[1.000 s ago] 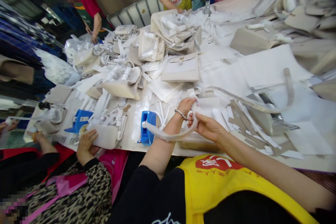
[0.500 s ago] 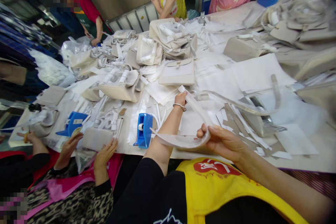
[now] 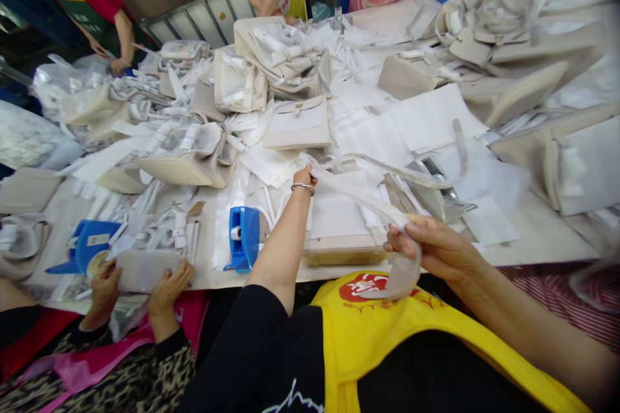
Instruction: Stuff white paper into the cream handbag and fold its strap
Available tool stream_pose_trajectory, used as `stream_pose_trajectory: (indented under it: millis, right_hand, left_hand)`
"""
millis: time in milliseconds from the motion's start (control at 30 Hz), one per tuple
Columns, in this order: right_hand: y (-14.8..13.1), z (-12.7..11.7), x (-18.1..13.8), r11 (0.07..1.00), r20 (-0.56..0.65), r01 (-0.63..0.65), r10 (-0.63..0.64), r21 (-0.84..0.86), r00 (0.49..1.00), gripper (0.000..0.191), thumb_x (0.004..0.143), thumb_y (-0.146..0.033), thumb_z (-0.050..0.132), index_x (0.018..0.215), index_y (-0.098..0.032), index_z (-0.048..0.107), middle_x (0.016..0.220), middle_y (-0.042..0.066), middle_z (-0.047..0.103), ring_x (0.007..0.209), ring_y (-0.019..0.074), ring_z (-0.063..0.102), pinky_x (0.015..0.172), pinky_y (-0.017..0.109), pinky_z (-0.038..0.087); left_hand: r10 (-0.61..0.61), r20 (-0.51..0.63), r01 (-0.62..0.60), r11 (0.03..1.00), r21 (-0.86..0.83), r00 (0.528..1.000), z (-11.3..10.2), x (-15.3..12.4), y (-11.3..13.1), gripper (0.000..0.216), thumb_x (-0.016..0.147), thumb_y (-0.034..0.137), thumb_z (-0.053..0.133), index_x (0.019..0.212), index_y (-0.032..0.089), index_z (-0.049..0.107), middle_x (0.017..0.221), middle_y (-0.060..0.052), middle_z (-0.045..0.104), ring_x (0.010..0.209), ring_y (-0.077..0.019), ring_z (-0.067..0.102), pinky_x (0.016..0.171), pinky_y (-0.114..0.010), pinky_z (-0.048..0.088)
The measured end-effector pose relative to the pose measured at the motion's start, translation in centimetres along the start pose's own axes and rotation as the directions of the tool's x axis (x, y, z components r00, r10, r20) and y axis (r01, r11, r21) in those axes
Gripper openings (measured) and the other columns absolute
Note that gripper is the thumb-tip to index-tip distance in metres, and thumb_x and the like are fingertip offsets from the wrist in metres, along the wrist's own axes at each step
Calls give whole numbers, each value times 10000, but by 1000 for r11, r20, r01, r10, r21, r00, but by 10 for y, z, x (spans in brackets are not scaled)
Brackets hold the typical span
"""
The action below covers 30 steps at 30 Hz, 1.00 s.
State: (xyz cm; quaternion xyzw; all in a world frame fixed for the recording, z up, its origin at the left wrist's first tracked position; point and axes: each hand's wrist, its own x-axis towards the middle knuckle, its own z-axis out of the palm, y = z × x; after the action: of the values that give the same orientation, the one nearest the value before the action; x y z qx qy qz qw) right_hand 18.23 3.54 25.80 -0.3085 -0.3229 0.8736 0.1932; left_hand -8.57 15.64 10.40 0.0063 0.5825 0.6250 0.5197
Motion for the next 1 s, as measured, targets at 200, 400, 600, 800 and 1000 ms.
stream_pose_trajectory:
  millis: [200,400,600,800,1000]
  right_hand:
    - [-27,4,-3,995,1,97,-97,-1,995,242,715,-347,539,857,-152,559,544,-3,465,555,124,448,605,276,407]
    - [-39,2,-1,993,-35,120,-120,-9,992,225,763,-344,483,849,-147,551,486,-26,408,464,87,368,504,247,372]
    - [-50,0,15,971,-22,156,-162,-179,987,245,745,-346,527,855,-129,555,497,-18,461,492,89,412,535,239,364]
    - [-56,5,26,919,15,130,-134,-372,991,298,722,-391,549,614,-113,543,549,16,516,524,85,444,510,203,356]
    - [-30,-10,11,981,81,-46,62,-187,995,283,733,-380,542,867,-131,537,717,43,570,581,99,494,554,231,422]
  left_hand:
    - [2,-75,2,999,52,997,-4,6,18,137,749,186,477,648,141,396,477,60,387,388,-27,382,362,-132,235]
    - [137,-149,-107,975,194,979,-13,-15,34,132,762,219,457,678,117,448,569,-17,485,528,-98,493,467,-208,380]
    - [645,309,-706,556,438,699,3,-113,72,304,697,238,539,991,188,484,1160,-76,456,1081,-172,404,890,-309,347]
    - [65,997,-959,-282,-11,-31,45,-199,66,350,772,178,385,1118,178,434,997,-81,543,946,-169,466,877,-369,347]
    - [99,995,-888,-458,43,-3,34,-162,62,356,812,141,258,1125,111,425,847,-96,534,786,-152,461,733,-309,405]
